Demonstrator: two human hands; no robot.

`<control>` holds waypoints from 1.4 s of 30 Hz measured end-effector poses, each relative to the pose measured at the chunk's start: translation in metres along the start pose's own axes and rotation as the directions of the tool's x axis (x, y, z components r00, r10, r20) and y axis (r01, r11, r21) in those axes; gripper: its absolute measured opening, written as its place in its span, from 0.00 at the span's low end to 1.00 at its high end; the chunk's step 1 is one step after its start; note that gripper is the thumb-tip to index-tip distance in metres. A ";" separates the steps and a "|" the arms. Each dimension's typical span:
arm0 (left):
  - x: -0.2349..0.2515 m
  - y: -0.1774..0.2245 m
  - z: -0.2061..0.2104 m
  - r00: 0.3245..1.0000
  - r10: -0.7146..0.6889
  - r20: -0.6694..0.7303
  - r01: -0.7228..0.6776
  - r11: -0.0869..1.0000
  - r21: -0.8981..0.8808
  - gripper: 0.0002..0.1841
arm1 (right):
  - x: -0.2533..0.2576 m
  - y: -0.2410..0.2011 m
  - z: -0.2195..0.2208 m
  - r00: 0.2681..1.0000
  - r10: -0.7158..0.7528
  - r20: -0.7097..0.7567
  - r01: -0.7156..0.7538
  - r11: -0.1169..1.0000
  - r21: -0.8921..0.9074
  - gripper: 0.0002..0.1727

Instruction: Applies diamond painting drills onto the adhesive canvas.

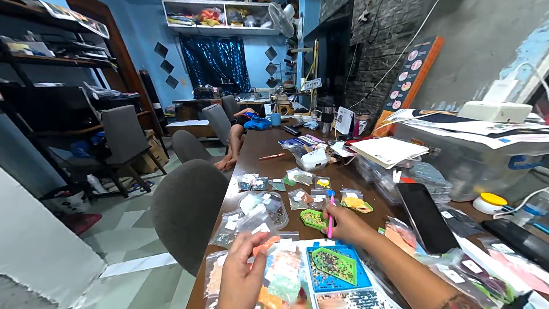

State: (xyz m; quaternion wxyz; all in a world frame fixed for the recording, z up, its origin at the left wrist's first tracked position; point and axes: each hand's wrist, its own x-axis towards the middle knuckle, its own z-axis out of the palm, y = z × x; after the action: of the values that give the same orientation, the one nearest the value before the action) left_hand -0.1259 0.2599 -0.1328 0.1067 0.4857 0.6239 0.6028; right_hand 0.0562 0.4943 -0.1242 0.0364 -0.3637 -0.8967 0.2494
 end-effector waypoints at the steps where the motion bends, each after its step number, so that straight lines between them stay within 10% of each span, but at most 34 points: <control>1: -0.001 -0.001 0.001 0.999 0.025 0.022 -0.025 1.000 0.014 0.15 | 0.000 -0.001 -0.001 1.000 0.016 0.014 -0.016 1.000 -0.003 0.23; 10: 0.000 -0.015 0.002 0.983 0.165 0.085 -0.175 0.977 0.122 0.15 | -0.035 -0.019 -0.012 0.996 0.012 -0.093 -0.015 0.999 -0.033 0.22; 17: 0.003 -0.016 -0.002 0.983 0.060 0.174 -0.076 0.994 0.085 0.12 | -0.095 -0.046 0.010 0.999 -0.006 0.048 0.013 0.990 -0.144 0.24; 27: 0.006 -0.005 -0.002 0.933 -0.088 0.350 0.056 0.993 0.100 0.12 | -0.101 -0.039 0.020 0.992 -0.058 -0.110 0.044 0.991 -0.128 0.18; 34: 0.007 0.004 -0.003 0.805 -0.228 0.548 0.339 0.934 -0.111 0.21 | -0.149 -0.047 0.017 0.987 -0.139 -0.077 0.137 0.990 -0.022 0.18; 42: 0.005 0.005 0.000 0.695 -0.182 0.696 0.291 0.956 -0.041 0.17 | -0.167 -0.049 0.034 0.981 -0.194 -0.001 0.194 0.980 -0.033 0.17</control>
State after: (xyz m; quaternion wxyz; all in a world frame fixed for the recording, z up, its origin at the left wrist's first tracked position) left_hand -0.1257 0.2629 -0.1261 0.4418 0.5795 0.5512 0.4064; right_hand 0.1395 0.3379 -0.1111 0.0566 -0.2757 -0.9318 0.2293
